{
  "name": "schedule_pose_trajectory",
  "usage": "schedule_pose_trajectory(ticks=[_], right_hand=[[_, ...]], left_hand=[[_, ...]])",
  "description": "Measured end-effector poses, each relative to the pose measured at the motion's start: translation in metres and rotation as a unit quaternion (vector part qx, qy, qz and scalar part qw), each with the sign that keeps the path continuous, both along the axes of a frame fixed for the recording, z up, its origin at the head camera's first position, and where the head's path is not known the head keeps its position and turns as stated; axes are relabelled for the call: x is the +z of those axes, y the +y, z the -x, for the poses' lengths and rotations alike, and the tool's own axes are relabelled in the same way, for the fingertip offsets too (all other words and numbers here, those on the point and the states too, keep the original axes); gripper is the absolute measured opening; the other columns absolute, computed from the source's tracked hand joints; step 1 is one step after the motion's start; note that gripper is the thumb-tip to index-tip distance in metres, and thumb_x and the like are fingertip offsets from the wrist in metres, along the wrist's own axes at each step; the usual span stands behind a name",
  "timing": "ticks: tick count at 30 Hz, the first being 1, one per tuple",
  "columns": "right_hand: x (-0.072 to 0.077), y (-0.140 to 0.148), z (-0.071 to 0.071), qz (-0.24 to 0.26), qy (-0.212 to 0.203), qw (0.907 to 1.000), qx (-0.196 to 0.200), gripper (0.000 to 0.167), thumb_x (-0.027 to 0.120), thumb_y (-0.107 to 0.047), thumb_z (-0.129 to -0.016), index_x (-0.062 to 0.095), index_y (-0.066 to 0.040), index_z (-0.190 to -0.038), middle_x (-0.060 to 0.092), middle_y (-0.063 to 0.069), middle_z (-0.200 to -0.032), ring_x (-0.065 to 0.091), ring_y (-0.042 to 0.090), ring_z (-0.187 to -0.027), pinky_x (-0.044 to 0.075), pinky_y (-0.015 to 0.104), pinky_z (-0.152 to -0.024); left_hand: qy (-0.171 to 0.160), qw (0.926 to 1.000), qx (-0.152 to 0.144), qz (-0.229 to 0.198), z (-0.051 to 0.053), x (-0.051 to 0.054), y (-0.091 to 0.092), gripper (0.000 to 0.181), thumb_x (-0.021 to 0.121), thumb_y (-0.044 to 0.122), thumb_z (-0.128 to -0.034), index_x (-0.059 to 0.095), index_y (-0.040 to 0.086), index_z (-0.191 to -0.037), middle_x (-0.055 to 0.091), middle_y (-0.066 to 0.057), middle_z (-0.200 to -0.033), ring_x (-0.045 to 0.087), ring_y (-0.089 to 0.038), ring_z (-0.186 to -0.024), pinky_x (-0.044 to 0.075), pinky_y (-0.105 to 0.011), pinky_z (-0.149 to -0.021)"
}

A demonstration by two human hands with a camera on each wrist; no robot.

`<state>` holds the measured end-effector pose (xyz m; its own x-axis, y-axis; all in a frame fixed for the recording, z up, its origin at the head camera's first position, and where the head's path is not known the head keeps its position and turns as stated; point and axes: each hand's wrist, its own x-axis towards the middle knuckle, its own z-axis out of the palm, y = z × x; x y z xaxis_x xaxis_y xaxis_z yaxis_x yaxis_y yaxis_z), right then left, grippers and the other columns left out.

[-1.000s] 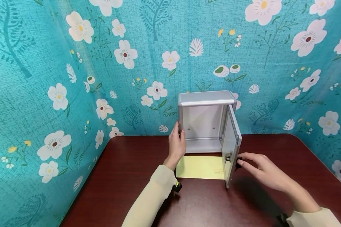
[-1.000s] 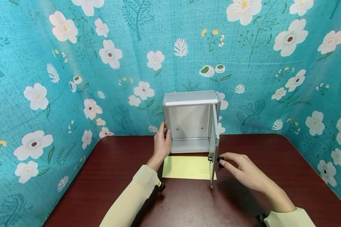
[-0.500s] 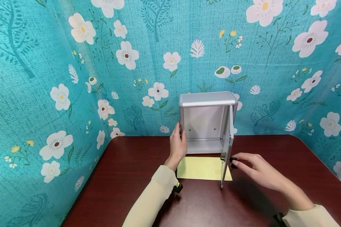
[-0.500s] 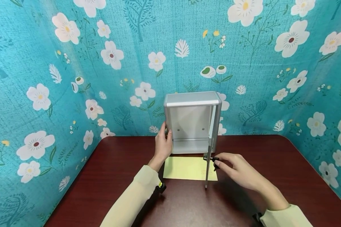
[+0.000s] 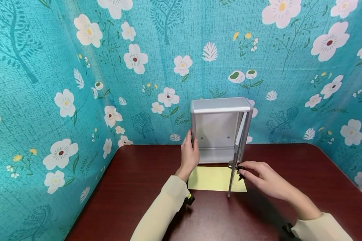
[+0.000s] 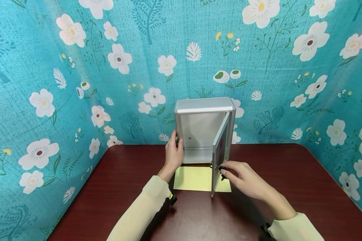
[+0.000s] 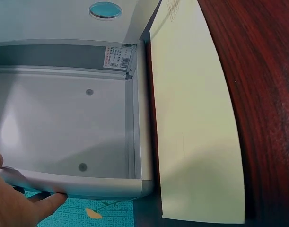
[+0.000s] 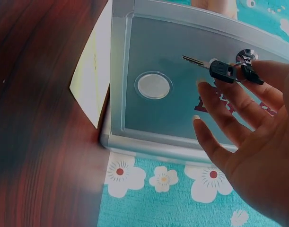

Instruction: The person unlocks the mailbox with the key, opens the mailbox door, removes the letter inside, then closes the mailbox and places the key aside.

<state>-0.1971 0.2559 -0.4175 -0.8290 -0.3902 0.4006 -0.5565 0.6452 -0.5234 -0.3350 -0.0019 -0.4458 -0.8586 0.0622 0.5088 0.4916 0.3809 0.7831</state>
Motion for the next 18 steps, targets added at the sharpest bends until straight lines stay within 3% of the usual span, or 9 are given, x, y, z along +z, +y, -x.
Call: schedule_pose_trajectory(ticks=[10, 18], right_hand=[[-0.006, -0.016, 0.009, 0.023, 0.009, 0.9995, 0.021, 0.017, 0.062, -0.01, -0.102, 0.074, -0.018, -0.112, 0.072, -0.011, -0.1, 0.066, 0.006, -0.087, 0.054, 0.026, -0.078], [-0.006, -0.028, 0.015, 0.024, -0.002, 0.9997, 0.003, 0.016, 0.062, -0.015, -0.103, 0.074, -0.016, -0.114, 0.073, -0.007, -0.103, 0.065, 0.005, -0.091, 0.055, 0.029, -0.079]], left_hand=[[-0.003, 1.0, -0.001, 0.002, -0.001, 0.0, -0.001, 0.055, 0.046, 0.014, -0.1101, 0.029, 0.004, -0.161, 0.037, -0.018, -0.161, 0.038, -0.029, -0.148, 0.04, -0.044, -0.114], [-0.001, 1.0, 0.0, -0.001, 0.0, 0.001, 0.0, 0.054, 0.047, 0.013, -0.1096, 0.03, 0.003, -0.16, 0.037, -0.018, -0.161, 0.038, -0.029, -0.147, 0.039, -0.044, -0.115]])
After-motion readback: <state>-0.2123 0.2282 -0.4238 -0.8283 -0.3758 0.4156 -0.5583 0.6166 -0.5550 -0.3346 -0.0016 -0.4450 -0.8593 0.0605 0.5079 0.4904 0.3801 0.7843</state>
